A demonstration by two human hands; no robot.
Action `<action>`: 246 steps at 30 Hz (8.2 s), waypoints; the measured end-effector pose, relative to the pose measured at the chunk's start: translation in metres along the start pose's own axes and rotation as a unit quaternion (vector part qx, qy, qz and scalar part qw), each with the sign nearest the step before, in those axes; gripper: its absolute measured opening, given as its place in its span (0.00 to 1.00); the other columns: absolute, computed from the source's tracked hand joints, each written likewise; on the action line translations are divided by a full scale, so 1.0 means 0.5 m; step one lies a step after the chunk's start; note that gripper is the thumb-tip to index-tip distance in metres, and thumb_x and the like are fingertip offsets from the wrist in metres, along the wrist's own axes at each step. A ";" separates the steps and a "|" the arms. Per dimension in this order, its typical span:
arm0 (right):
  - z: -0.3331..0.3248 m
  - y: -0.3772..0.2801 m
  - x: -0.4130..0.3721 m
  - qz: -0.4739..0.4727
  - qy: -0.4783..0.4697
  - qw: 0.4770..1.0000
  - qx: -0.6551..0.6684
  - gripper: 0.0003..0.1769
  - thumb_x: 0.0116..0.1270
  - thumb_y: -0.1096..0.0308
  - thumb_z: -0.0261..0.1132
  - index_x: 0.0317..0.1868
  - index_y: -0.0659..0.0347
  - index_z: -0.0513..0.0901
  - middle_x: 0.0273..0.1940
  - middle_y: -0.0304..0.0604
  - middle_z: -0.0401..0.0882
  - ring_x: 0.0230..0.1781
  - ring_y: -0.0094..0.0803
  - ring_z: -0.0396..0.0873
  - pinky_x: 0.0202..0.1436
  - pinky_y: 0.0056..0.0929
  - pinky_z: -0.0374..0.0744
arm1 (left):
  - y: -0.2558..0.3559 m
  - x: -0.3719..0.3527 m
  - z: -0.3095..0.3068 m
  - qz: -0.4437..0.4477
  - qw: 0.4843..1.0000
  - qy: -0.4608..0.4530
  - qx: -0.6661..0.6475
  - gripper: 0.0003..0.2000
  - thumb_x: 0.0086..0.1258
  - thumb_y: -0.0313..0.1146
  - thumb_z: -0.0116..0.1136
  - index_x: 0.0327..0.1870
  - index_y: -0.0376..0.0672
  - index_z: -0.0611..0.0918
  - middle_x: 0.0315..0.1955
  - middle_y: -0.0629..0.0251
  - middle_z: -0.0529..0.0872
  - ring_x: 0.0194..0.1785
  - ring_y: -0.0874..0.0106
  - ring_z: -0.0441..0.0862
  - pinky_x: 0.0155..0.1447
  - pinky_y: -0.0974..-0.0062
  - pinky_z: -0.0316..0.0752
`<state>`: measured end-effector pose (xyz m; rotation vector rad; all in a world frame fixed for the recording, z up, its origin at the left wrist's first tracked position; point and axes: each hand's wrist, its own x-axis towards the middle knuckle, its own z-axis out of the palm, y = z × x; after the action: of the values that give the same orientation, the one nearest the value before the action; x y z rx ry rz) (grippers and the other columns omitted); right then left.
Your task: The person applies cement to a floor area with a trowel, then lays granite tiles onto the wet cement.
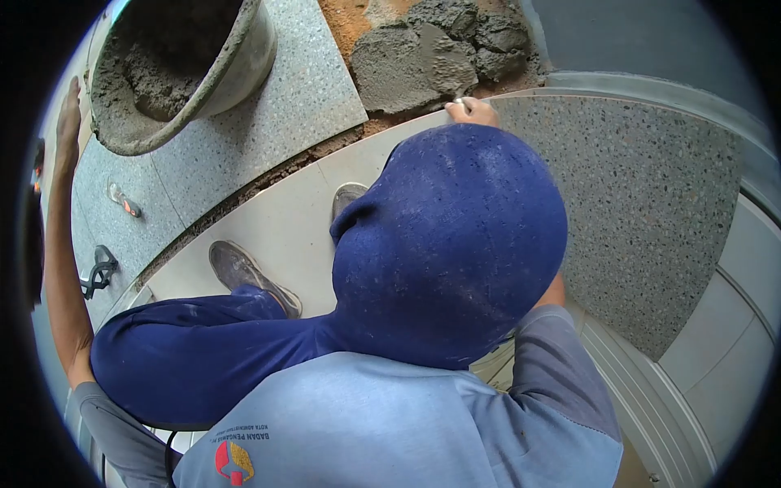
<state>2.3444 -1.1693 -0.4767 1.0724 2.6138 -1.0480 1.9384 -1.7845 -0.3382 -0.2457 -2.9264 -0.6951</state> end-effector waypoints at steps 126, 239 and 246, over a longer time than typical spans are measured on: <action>0.015 -0.119 0.180 0.196 0.264 0.674 0.661 0.14 0.74 0.63 0.52 0.41 0.68 0.69 0.32 0.51 0.73 0.22 0.44 0.79 0.23 0.46 0.83 | -0.029 0.042 0.024 -0.112 0.991 -0.053 -0.050 0.38 0.83 0.60 0.35 0.77 0.30 0.64 0.75 0.45 0.67 0.80 0.55 0.62 0.80 0.68 0.55; 0.125 -0.238 0.284 0.231 0.002 0.750 0.620 0.15 0.73 0.60 0.58 0.35 0.63 0.68 0.25 0.43 0.71 0.17 0.34 0.73 0.19 0.39 0.78 | 0.168 -0.055 -0.006 -0.186 0.961 -0.126 -0.160 0.39 0.76 0.71 0.41 0.47 0.37 0.86 0.36 0.67 0.84 0.39 0.75 0.79 0.45 0.73 0.73; 0.087 -0.232 0.217 0.173 -0.106 0.847 0.492 0.15 0.72 0.58 0.59 0.40 0.65 0.72 0.24 0.42 0.73 0.17 0.30 0.74 0.17 0.34 0.77 | 0.158 -0.053 -0.012 -0.185 0.956 -0.140 -0.182 0.40 0.77 0.70 0.39 0.57 0.36 0.84 0.49 0.60 0.86 0.47 0.73 0.81 0.51 0.71 0.75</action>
<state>2.1819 -1.1944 -0.4836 1.3703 1.5209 -2.2996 1.9795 -1.7211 -0.3029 0.1985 -3.1194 -1.3629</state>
